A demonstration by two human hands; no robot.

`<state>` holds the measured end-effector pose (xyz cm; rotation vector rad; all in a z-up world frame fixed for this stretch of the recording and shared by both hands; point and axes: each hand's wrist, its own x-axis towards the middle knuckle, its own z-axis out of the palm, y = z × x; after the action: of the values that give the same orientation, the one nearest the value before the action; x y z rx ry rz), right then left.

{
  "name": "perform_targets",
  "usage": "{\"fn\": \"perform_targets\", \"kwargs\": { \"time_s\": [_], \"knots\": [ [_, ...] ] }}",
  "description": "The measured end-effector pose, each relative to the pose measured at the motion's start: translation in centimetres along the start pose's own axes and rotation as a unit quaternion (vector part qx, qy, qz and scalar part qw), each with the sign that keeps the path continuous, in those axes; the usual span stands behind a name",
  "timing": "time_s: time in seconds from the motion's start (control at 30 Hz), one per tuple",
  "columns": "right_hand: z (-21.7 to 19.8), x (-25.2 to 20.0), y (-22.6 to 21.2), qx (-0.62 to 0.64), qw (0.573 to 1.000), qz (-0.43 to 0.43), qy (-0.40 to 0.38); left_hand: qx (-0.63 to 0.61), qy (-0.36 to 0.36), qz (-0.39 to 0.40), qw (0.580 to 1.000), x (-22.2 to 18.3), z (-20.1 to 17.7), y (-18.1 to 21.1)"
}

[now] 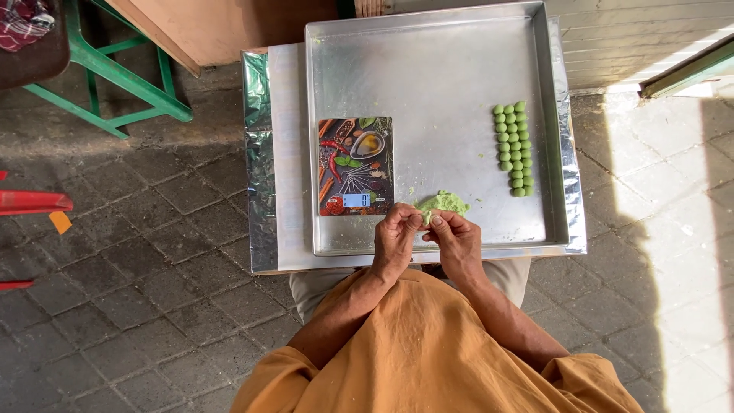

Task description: Pinching small pieces of green dough and rolling them into uniform balls by hand on a metal tray.

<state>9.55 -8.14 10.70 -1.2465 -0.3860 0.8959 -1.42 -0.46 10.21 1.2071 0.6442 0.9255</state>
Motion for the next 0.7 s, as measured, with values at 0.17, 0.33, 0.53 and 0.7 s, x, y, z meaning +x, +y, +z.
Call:
{"fn": "perform_targets", "kwargs": {
  "time_s": [0.17,0.33,0.53,0.7],
  "knots": [
    [-1.1,-0.3,1.6,-0.097,0.993,-0.056,-0.031,-0.072,-0.006,-0.095,0.993,0.1,-0.6,-1.5],
    [-1.8,0.8,0.9,-0.165,0.979,-0.09,-0.08,-0.087,-0.013,-0.071,0.994,-0.4,-1.2,-0.5],
    [-1.3,0.9,0.9,-0.157,0.967,-0.165,-0.118,-0.077,-0.046,-0.032,0.995,-0.1,-1.6,-0.3],
    [0.3,0.4,-0.7,-0.127,0.93,-0.315,-0.141,-0.124,-0.08,-0.067,0.987,-0.1,-0.2,-0.1]
  ]
}}
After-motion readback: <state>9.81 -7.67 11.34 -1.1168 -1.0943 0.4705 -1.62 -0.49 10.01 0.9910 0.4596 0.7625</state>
